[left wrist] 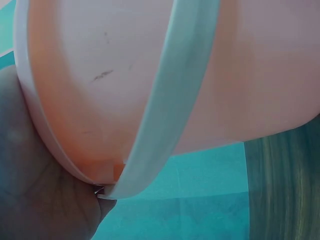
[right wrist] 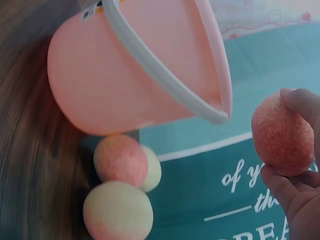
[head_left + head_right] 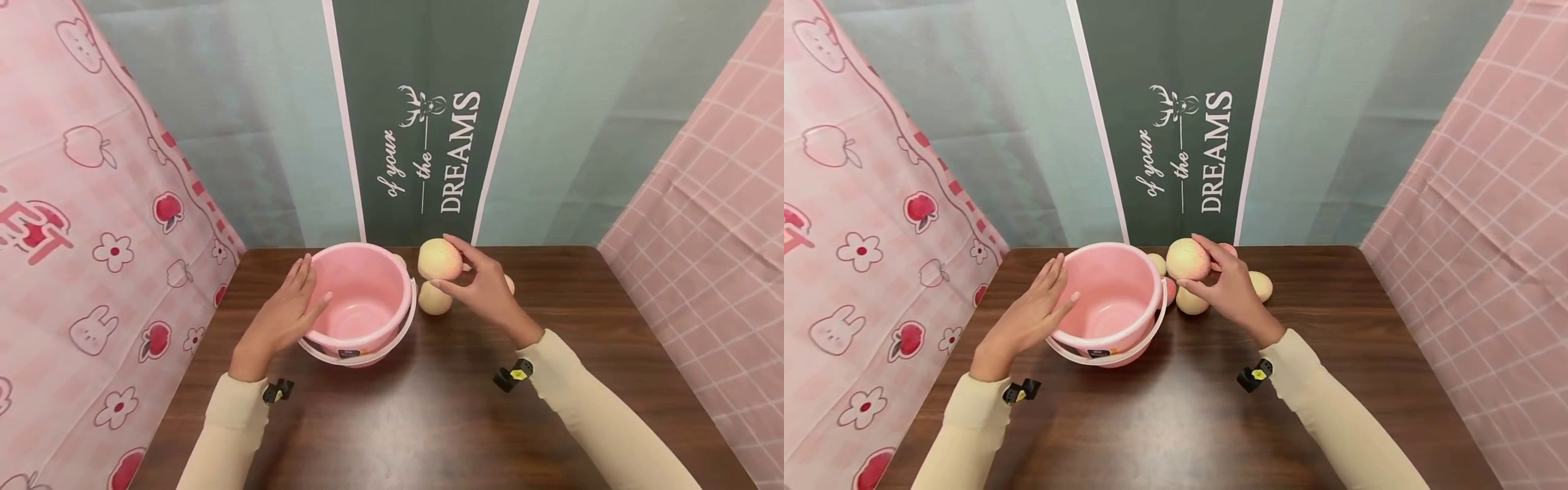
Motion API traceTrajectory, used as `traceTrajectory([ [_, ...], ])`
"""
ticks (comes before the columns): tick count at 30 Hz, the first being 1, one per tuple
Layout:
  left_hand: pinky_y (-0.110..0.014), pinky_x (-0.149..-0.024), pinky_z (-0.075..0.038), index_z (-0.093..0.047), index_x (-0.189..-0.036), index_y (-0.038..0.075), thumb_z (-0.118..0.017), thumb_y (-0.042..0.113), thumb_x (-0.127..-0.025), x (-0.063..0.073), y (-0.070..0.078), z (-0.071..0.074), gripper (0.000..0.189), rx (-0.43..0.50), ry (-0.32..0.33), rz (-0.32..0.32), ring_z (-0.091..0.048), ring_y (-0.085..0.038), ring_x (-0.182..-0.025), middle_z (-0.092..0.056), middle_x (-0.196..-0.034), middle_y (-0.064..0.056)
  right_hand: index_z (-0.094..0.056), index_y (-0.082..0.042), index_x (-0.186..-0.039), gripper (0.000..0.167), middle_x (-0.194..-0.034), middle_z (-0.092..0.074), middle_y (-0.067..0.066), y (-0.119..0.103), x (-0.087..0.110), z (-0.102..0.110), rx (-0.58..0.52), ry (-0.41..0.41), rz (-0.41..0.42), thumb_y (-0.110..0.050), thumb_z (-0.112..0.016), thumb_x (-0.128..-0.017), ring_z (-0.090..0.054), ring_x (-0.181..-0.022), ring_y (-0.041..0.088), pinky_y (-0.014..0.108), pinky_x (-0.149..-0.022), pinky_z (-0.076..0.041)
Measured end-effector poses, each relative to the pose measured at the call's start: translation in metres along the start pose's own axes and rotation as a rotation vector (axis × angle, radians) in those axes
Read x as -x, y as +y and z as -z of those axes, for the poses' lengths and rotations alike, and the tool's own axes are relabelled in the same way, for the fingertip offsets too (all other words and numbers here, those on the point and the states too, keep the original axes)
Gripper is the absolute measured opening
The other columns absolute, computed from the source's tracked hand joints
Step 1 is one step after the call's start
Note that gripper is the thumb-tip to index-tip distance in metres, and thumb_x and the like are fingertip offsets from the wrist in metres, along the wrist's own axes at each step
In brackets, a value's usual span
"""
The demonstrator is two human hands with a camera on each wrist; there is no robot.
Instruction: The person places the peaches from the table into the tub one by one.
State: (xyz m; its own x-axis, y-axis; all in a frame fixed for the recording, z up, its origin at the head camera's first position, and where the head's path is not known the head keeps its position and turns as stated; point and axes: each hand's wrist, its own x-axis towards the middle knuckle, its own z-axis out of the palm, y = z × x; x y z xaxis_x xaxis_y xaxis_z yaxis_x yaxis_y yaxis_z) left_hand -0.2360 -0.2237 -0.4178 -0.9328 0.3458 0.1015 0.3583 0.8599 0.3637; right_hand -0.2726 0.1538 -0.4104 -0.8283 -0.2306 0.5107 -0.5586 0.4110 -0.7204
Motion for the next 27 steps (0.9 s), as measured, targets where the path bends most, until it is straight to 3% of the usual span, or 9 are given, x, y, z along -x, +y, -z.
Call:
traceTrajectory([
  [7,-0.053,-0.122,-0.019,-0.013,-0.159,-0.006,-0.035,0.034,-0.109,-0.001,0.0,-0.001,0.067,-0.005,0.012,-0.028,0.0,-0.034,-0.156,0.0,-0.169,-0.017,-0.052,-0.015,-0.149,0.086,-0.14,-0.058,0.01,-0.011,-0.006,-0.015,-0.121,-0.055,-0.021,-0.008,-0.092,-0.073,-0.066,-0.114,0.024,0.023,-0.086,-0.057],
  [12,-0.051,-0.123,-0.018,-0.014,-0.158,-0.007,-0.032,0.03,-0.11,-0.002,0.0,-0.001,0.064,-0.02,0.01,-0.036,-0.001,-0.032,-0.156,-0.001,-0.169,-0.017,-0.051,-0.009,-0.149,0.083,-0.142,-0.058,0.013,-0.034,-0.01,-0.023,-0.149,-0.097,-0.026,-0.002,-0.089,-0.075,-0.068,-0.11,0.026,0.033,-0.089,-0.058],
  [18,-0.051,-0.123,-0.017,-0.014,-0.158,-0.007,-0.032,0.028,-0.109,-0.002,0.0,-0.003,0.063,-0.013,0.007,-0.033,0.0,-0.031,-0.156,0.0,-0.17,-0.016,-0.052,-0.015,-0.149,0.08,-0.143,-0.059,0.007,-0.031,-0.014,-0.036,-0.138,-0.132,0.016,-0.011,-0.089,-0.078,-0.068,-0.109,0.021,0.034,-0.091,-0.057],
  [20,-0.051,-0.123,-0.018,-0.014,-0.159,-0.007,-0.033,0.027,-0.109,-0.002,0.001,-0.003,0.063,-0.012,0.007,-0.034,-0.001,-0.031,-0.156,0.0,-0.17,-0.016,-0.052,-0.014,-0.149,0.079,-0.143,-0.059,0.007,-0.036,-0.014,-0.038,-0.135,-0.139,0.015,-0.01,-0.089,-0.078,-0.067,-0.108,0.02,0.032,-0.089,-0.057],
  [24,-0.051,-0.123,-0.018,-0.015,-0.158,-0.007,-0.035,0.027,-0.109,-0.002,0.001,-0.003,0.063,-0.017,0.011,-0.036,-0.002,-0.032,-0.156,-0.001,-0.169,-0.017,-0.052,-0.005,-0.147,0.078,-0.141,-0.059,0.014,-0.056,-0.013,-0.041,-0.115,-0.153,0.013,-0.003,-0.087,-0.078,-0.067,-0.1,0.024,0.026,-0.071,-0.054],
  [27,-0.051,-0.123,-0.018,-0.015,-0.158,-0.008,-0.035,0.027,-0.109,-0.002,0.0,-0.003,0.063,-0.022,0.015,-0.036,-0.002,-0.033,-0.156,-0.001,-0.169,-0.017,-0.052,-0.005,-0.147,0.079,-0.141,-0.059,0.014,-0.053,-0.014,-0.047,-0.124,-0.153,0.033,-0.002,-0.088,-0.077,-0.066,-0.105,0.024,0.029,-0.074,-0.056],
])
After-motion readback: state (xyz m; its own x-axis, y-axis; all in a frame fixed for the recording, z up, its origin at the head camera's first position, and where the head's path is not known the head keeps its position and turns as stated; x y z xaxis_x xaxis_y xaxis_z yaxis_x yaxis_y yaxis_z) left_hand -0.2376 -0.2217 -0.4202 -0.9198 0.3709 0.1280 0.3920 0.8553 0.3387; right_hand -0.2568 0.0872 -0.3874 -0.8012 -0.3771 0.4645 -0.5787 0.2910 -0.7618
